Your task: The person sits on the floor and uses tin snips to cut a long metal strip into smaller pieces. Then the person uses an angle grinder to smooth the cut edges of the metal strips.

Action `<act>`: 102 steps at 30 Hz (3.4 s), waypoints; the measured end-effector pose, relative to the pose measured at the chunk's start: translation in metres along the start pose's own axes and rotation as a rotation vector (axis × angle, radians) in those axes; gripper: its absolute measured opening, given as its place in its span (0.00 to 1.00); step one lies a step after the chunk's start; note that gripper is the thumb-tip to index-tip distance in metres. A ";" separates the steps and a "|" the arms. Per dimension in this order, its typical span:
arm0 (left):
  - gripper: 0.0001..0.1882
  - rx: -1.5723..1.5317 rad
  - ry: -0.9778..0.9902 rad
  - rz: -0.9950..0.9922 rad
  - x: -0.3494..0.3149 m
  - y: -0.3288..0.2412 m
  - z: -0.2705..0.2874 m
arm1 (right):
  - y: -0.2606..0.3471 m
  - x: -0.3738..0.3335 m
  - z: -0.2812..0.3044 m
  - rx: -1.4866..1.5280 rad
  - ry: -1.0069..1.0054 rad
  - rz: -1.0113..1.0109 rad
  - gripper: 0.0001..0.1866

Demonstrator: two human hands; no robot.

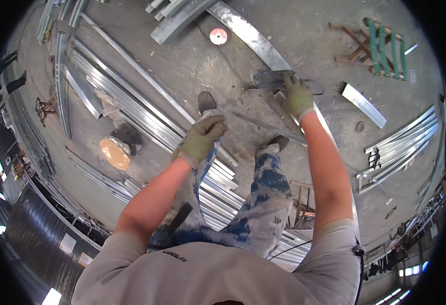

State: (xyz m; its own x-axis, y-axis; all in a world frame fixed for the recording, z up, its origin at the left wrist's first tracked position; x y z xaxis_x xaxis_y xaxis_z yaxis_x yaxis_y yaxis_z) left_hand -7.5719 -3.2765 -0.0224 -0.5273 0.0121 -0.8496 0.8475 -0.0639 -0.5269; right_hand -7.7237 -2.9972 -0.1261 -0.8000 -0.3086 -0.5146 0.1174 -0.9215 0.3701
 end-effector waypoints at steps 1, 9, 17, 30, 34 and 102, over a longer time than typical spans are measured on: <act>0.22 -0.001 0.007 0.010 0.012 0.013 -0.003 | 0.003 0.026 0.000 -0.062 -0.041 0.040 0.37; 0.24 0.143 0.158 0.082 0.067 0.038 -0.040 | -0.050 0.104 -0.079 -0.082 0.494 -0.102 0.34; 0.27 0.081 0.120 0.104 0.086 0.050 -0.053 | -0.026 0.030 -0.102 0.547 0.475 -0.521 0.32; 0.29 -0.132 0.029 0.181 0.104 0.029 -0.078 | 0.132 -0.156 -0.073 0.154 -0.336 0.026 0.47; 0.31 -0.247 0.199 0.037 0.106 0.023 -0.079 | 0.149 -0.153 -0.051 0.489 -0.426 -0.067 0.42; 0.50 -0.337 -0.213 0.114 0.214 0.078 0.165 | 0.278 0.038 -0.170 0.809 0.612 -0.599 0.46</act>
State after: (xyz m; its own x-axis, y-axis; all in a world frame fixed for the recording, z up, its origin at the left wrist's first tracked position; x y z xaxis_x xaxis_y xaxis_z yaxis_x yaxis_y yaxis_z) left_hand -7.6281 -3.4432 -0.2414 -0.3998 -0.1854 -0.8976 0.8549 0.2777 -0.4382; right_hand -7.6210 -3.3053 -0.1744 -0.1591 -0.1423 -0.9770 -0.7646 -0.6083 0.2131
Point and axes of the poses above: each hand's wrist, its own x-axis towards the middle knuckle, its own z-axis out of the back of the hand, y = z × x, the point moved 5 cm from there along x, towards the middle knuckle, and after that the axes turned 13 degrees about x, right-handed, at the moved point
